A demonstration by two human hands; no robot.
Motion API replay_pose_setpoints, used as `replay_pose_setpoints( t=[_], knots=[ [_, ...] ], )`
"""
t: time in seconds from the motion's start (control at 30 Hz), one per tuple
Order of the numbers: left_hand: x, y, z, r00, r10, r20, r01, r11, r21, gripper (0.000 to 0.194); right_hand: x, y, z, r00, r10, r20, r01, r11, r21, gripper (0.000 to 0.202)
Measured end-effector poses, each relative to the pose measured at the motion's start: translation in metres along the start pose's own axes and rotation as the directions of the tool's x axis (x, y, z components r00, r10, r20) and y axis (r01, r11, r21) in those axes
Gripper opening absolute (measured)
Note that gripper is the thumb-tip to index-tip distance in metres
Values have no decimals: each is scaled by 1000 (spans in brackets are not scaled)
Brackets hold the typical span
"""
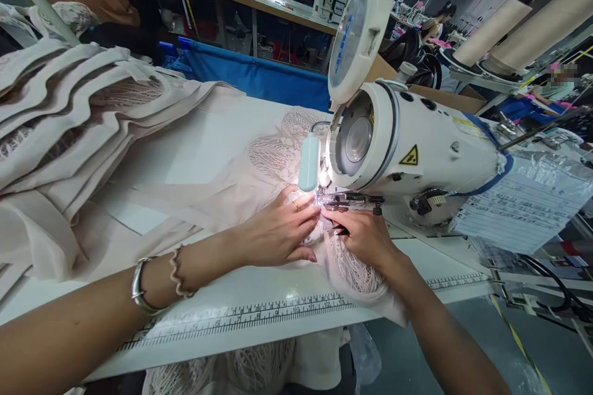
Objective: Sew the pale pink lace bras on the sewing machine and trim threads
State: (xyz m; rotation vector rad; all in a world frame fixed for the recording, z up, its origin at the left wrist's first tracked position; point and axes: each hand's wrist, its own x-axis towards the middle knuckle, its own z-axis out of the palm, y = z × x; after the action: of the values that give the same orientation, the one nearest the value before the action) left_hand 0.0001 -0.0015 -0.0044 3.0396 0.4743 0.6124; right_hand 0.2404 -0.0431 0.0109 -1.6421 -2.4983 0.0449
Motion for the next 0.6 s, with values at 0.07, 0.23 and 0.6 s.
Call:
replay_pose_setpoints(
  t=[0.07,0.23,0.6],
  knots=[
    [0,0,0,1000,1,12,-1,1000,7,60,0,1,0,1000,-2,-4,2,1000,10,57],
    [0,-1,-1,1000,-17,23,16,999,44,65,3,4,0,999,5,36,-7,999,48,61],
    [0,-6,-3,998,-36,43,35,999,19,68,9,13,11,998,-24,58,17,993,113,54]
  ],
)
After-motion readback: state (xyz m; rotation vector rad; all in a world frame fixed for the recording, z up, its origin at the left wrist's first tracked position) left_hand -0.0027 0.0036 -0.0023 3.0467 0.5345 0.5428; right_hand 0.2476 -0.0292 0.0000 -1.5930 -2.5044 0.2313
